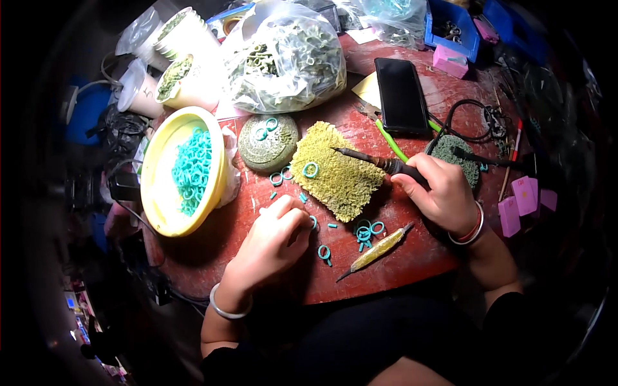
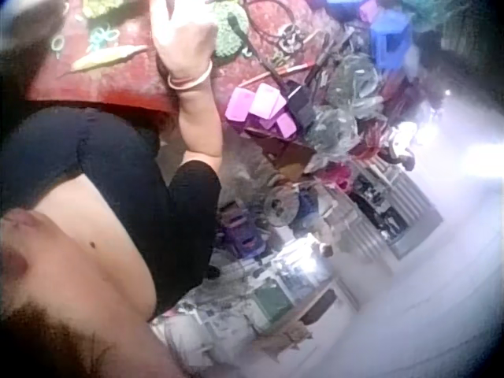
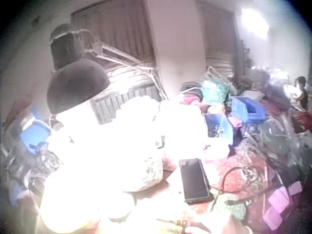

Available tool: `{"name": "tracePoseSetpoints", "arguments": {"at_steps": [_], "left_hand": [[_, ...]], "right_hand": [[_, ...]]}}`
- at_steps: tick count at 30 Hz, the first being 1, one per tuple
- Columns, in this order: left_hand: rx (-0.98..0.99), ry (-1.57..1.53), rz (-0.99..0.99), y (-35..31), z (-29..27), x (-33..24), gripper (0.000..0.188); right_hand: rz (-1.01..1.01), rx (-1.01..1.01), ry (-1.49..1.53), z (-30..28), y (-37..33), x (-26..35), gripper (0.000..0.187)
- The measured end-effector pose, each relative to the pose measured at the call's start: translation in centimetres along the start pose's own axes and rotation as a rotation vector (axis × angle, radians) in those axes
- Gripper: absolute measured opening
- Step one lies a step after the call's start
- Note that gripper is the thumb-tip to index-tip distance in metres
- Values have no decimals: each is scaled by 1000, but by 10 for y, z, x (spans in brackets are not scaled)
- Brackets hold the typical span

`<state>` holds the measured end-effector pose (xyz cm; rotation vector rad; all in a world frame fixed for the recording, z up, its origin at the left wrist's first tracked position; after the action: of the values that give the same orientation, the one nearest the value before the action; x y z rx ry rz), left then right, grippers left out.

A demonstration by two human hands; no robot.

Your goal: The person joins green wax rings together using a heated tool and then attaches the joined rings to a central wax stem held by another person.

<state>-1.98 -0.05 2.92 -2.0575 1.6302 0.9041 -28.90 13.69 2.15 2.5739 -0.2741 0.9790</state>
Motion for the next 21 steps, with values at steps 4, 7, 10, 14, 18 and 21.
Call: {"name": "tracePoseSetpoints", "arguments": {"at_steps": [4, 7, 10, 14, 18, 21], "left_hand": [[-113, -63, 42, 12, 8, 7, 22], [-130, -124, 23, 14, 12, 10, 22], [-110, -54, 133, 12, 13, 10, 21], [-238, -501, 84, 9, 11, 29, 14], [-333, -787, -97, 2, 15, 35, 15], [-316, -689, -27, 2, 13, 33, 17]], "right_hand": [[-12, 21, -89, -12, 0, 5, 27], [-31, 69, -168, -16, -2, 15, 27], [-11, 141, -283, -13, -3, 18, 26], [-104, 38, -131, -9, 1, 13, 23], [-75, 63, -206, 3, -4, 7, 20], [17, 11, -121, -2, -2, 14, 17]]}}
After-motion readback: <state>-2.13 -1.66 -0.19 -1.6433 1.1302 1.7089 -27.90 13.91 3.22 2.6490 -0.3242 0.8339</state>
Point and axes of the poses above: each hand's wrist, its own y-axis towards the middle knuckle, its own z-axis out of the palm, x = y × z, the point moved 2 cm from there along y, towards the middle knuckle, and after that the axes turned 8 degrees about z, right-handed, at the moved point
